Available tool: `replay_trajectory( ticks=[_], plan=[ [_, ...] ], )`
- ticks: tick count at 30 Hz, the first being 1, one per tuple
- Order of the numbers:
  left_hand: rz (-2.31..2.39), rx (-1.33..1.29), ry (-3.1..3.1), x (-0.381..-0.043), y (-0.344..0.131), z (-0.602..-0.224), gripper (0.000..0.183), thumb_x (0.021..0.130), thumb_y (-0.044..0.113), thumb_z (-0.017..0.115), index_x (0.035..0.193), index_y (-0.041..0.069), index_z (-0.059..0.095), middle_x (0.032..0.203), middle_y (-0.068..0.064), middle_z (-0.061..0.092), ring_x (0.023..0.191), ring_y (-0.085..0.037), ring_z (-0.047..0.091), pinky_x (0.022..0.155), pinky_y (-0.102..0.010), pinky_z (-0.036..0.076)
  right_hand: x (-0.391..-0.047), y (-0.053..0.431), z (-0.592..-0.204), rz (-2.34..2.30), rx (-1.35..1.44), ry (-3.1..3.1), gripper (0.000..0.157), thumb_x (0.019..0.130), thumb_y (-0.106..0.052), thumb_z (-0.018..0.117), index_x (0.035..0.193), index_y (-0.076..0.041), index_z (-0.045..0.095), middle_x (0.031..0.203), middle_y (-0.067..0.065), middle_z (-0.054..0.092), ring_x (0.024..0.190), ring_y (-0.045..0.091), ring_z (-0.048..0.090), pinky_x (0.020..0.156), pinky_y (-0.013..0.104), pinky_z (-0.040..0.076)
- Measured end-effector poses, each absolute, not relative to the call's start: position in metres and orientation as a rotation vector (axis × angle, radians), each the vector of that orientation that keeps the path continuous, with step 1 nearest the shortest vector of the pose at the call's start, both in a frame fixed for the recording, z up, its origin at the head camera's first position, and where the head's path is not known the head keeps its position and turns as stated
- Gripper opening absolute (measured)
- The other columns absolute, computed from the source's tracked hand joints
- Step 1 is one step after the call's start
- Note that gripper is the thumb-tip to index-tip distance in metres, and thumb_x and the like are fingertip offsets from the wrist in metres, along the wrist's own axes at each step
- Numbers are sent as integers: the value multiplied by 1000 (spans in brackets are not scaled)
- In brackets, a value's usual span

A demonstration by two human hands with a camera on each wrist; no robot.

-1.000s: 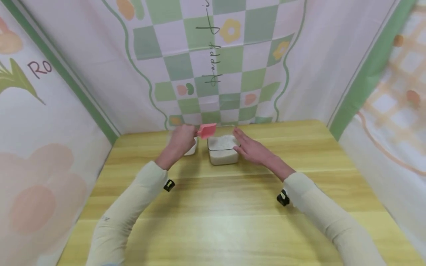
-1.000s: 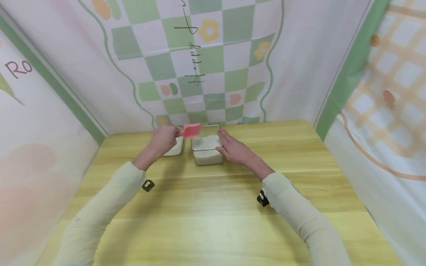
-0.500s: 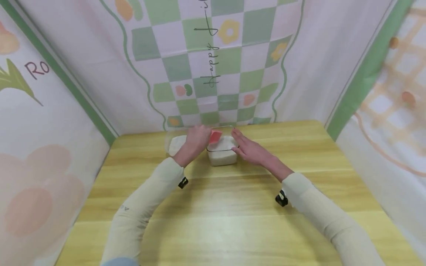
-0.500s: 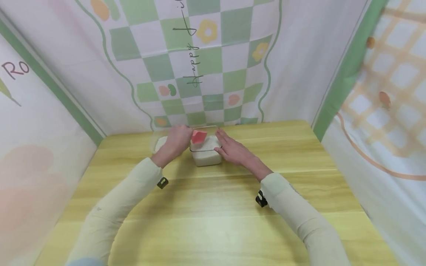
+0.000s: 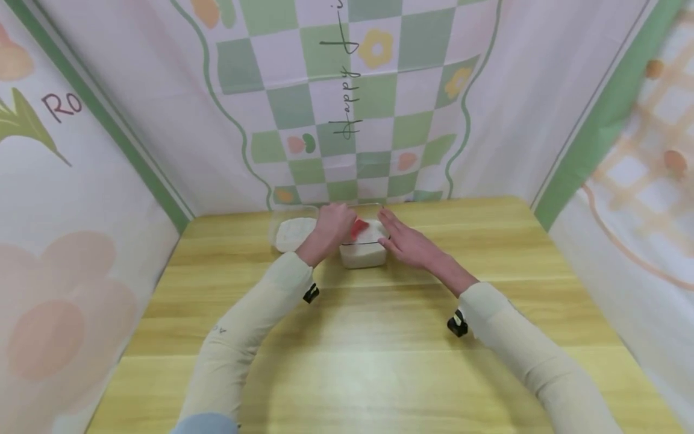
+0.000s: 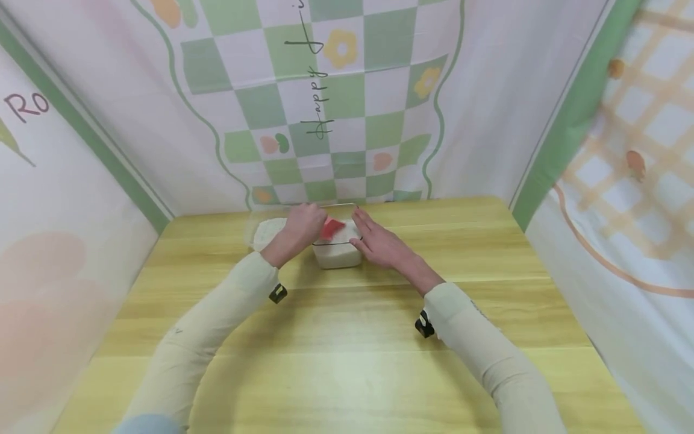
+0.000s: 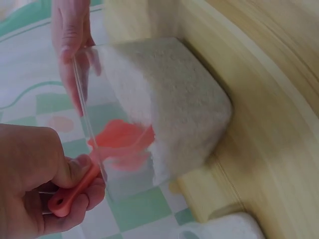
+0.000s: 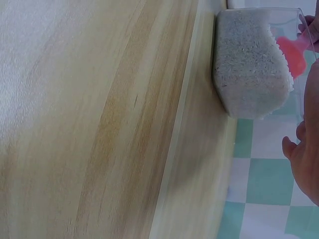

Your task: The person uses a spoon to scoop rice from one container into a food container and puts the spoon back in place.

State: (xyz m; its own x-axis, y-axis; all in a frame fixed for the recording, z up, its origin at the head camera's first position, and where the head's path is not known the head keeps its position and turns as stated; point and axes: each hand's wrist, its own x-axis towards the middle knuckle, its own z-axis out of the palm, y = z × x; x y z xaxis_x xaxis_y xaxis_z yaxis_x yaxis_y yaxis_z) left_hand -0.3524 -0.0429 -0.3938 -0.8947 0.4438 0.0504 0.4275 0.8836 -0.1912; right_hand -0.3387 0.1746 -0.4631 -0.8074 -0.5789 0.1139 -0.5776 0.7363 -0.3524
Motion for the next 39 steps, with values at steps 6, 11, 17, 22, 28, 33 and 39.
replay_trajectory(
  ticks=[6,11,17,22,28,33,39],
  plan=[
    [255,-695,-3001,-356,-37,-395,14,94,20,64,85,12,71,90,-4,71,80,-22,68,64,-37,60,-339,174,-464,-581,-966,2920,68,108,-39,35,159,-4,8,168,17,7,153,34,18,120,51,29],
    [176,-666,-3084,-358,-36,-393,10,92,10,61,86,11,69,94,-5,70,84,-22,67,66,-37,60,-340,173,-464,-593,-977,2929,68,108,-39,35,159,-3,8,167,18,7,153,35,17,120,52,29],
    [35,-661,-3155,-361,-39,-391,18,90,9,62,73,12,58,83,-3,63,77,-18,60,61,-32,55,-341,173,-463,-572,-970,2933,69,108,-39,35,159,-2,6,167,19,6,152,37,18,120,52,28],
    [-27,-650,-3212,-360,-45,-388,34,90,9,60,62,15,41,63,3,39,59,-13,44,54,-26,44,-340,172,-462,-564,-970,2931,69,108,-38,35,159,-2,6,167,20,7,152,37,18,121,51,27],
    [-345,-614,-3331,-362,-57,-383,40,88,3,56,54,15,41,51,6,39,47,-8,37,47,-22,36,-338,171,-461,-574,-959,2923,68,108,-38,34,159,-2,7,167,20,7,152,38,19,120,52,28],
    [-721,-591,-3359,-364,-71,-382,33,89,2,56,57,4,58,55,-2,63,47,-9,54,47,-18,40,-337,172,-460,-559,-964,2917,68,109,-38,34,159,0,6,167,18,3,153,36,16,121,51,26],
    [-1034,-555,-3375,-365,-88,-385,20,94,9,56,92,-7,68,58,0,62,48,-9,50,46,-18,39,-337,172,-461,-561,-971,2916,68,109,-38,33,159,0,6,168,16,2,153,35,16,121,50,27]
  ],
)
